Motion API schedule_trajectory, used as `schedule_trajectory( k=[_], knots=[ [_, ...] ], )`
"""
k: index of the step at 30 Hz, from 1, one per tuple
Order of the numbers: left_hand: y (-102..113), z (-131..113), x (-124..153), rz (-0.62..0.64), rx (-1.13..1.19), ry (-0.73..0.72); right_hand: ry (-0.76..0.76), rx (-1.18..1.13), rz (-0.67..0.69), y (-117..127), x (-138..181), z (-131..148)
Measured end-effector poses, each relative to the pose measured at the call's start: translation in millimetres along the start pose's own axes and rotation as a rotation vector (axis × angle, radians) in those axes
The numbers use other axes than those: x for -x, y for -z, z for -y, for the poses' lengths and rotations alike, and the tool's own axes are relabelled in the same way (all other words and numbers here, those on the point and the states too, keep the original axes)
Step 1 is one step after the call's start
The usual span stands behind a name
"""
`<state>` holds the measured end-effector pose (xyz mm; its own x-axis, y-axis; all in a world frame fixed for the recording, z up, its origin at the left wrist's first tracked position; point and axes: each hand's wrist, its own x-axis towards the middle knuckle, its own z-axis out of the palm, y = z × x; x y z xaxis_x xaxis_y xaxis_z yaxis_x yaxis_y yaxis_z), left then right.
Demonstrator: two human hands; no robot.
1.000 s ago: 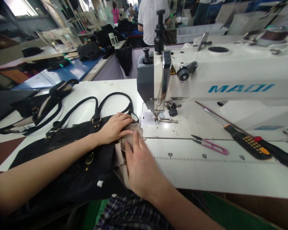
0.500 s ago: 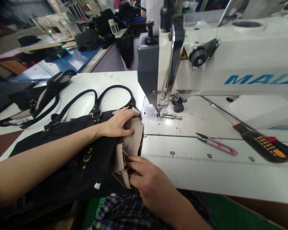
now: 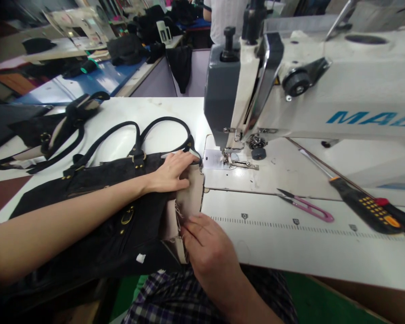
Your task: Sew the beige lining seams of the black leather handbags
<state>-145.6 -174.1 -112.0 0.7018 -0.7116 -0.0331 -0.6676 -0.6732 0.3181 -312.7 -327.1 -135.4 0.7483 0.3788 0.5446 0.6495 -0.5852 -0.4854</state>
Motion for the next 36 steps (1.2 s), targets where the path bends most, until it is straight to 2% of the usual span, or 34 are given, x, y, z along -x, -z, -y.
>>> schedule_trajectory(
  k=[6, 11, 14, 19, 25, 28, 31, 36],
  knots=[
    [-6.2, 3.1, -6.3, -0.106, -0.026, 0.003, -0.037, -0.026, -0.02, 1.1, 0.9, 6.9],
    [-2.6, 1.7, -11.0, -0.062, -0.014, 0.024, -0.037, -0.022, -0.029, 0.4, 5.1, 6.6],
    [0.8, -1.1, -11.9, -0.054, 0.0, 0.048, -0.036, -0.013, 0.058, 5.0, 9.7, 10.0],
    [4.2, -5.2, -17.3, -0.057, 0.023, 0.118, -0.089, -0.063, 0.327, 17.6, 15.2, 16.6],
    [5.8, -9.3, -15.4, -0.051, 0.03, 0.144, 0.151, -0.01, 0.286, 0.2, 22.1, 6.8],
    [4.3, -8.3, -18.1, -0.07, 0.034, 0.136, 0.238, 0.0, 0.279, 4.7, 19.0, -4.7],
    [4.5, 0.5, -42.2, -0.118, 0.038, 0.122, 0.26, 0.003, 0.26, 22.7, 0.0, -30.4],
    [8.6, 16.9, -106.3, -0.184, 0.044, 0.071, 0.231, 0.109, 0.228, 43.0, -34.5, -74.4]
  ],
)
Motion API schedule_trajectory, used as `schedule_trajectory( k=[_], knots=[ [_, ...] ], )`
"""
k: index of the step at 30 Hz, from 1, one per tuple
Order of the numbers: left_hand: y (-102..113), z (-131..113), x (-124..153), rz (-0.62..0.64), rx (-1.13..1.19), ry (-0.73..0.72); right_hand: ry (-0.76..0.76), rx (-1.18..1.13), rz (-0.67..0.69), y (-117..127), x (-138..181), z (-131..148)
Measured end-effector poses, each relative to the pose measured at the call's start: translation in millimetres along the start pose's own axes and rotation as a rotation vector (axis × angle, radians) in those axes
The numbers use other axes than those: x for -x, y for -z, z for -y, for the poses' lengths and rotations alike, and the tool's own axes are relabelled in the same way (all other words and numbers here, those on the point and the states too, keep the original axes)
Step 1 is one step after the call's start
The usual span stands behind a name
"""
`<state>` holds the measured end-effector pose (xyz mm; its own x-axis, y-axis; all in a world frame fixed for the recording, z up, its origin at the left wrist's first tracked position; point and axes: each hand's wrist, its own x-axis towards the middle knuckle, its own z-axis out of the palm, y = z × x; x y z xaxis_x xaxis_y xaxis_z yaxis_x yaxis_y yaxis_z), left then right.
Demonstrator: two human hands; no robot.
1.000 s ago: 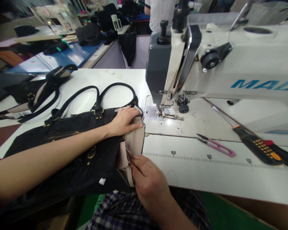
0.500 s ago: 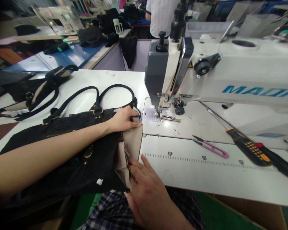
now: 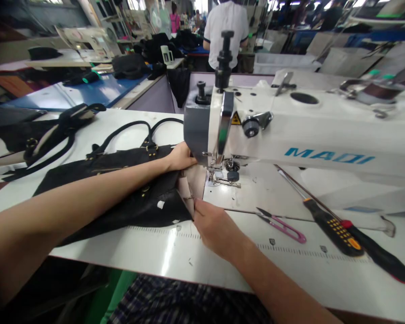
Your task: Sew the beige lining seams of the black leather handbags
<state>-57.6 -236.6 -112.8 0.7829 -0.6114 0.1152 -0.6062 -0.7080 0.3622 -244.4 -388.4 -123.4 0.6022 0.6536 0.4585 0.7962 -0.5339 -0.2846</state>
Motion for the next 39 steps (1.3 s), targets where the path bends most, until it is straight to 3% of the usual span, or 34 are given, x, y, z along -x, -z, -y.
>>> schedule_trajectory(
  k=[3, 10, 16, 22, 39],
  knots=[
    [-2.2, -8.3, -6.9, 0.041, 0.014, -0.041, -0.01, 0.005, 0.007, 0.9, 6.9, 4.0],
    [-4.4, -36.6, 28.9, 0.042, 0.035, -0.041, -0.087, -0.099, 0.058, 5.0, 32.5, 34.0],
    [-12.3, -34.5, 18.4, 0.014, 0.055, 0.015, -0.112, -0.085, -0.069, 5.8, 29.9, 28.3],
    [-13.1, -32.2, 17.5, 0.007, 0.076, 0.003, -0.108, -0.126, -0.001, 5.2, 29.3, 29.0],
    [-16.1, -25.7, 19.8, -0.036, 0.112, -0.082, -0.113, -0.162, 0.009, 8.4, 25.9, 26.2]
  ],
)
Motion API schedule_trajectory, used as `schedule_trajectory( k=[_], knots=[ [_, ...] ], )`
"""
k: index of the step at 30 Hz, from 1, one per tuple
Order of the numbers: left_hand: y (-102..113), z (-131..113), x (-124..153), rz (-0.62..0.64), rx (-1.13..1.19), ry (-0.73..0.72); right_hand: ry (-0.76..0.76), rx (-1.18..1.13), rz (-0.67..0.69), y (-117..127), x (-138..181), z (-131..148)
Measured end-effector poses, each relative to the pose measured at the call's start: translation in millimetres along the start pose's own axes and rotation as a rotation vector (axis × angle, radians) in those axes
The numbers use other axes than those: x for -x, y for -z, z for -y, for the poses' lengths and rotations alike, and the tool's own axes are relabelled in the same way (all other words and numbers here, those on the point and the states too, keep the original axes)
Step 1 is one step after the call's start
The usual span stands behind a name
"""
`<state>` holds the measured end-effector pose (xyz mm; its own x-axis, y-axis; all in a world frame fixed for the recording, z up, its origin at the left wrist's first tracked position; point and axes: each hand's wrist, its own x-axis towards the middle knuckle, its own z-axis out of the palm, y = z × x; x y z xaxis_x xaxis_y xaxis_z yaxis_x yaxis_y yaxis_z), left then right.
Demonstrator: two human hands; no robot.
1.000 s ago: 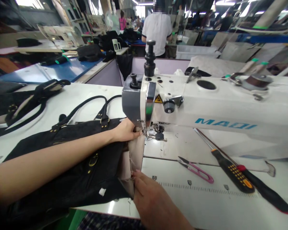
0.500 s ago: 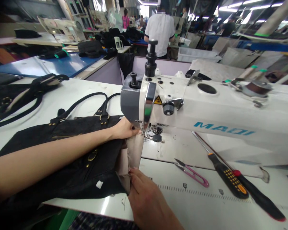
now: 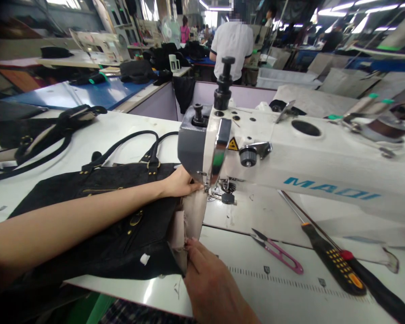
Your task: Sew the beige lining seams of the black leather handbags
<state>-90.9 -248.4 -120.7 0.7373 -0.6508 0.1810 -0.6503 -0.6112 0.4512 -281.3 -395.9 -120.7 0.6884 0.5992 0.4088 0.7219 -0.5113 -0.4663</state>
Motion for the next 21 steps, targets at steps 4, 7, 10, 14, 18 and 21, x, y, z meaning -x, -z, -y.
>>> schedule_trajectory(
  k=[4, 7, 10, 14, 18, 21],
  knots=[
    [-3.9, 6.3, -8.1, -0.026, 0.009, -0.031, -0.001, 0.036, 0.031, 1.3, -0.8, -8.2],
    [6.7, 9.9, -11.3, -0.05, 0.005, -0.06, -0.04, -0.016, 0.008, 4.3, 0.5, -14.4],
    [31.1, 10.5, 1.2, -0.036, -0.031, -0.161, -0.114, -0.168, 0.013, 10.2, 3.0, -12.2],
    [59.9, 13.9, 25.1, 0.295, -0.143, -0.485, -0.156, -0.263, 0.032, 14.2, 3.1, -0.7],
    [76.9, 13.8, 33.7, 0.433, -0.171, -0.536, -0.152, -0.263, 0.046, 10.5, 2.0, 3.4],
    [90.3, 0.1, 57.4, 0.386, -0.168, -0.358, -0.13, -0.198, 0.06, 7.0, 4.4, 1.4]
  ],
)
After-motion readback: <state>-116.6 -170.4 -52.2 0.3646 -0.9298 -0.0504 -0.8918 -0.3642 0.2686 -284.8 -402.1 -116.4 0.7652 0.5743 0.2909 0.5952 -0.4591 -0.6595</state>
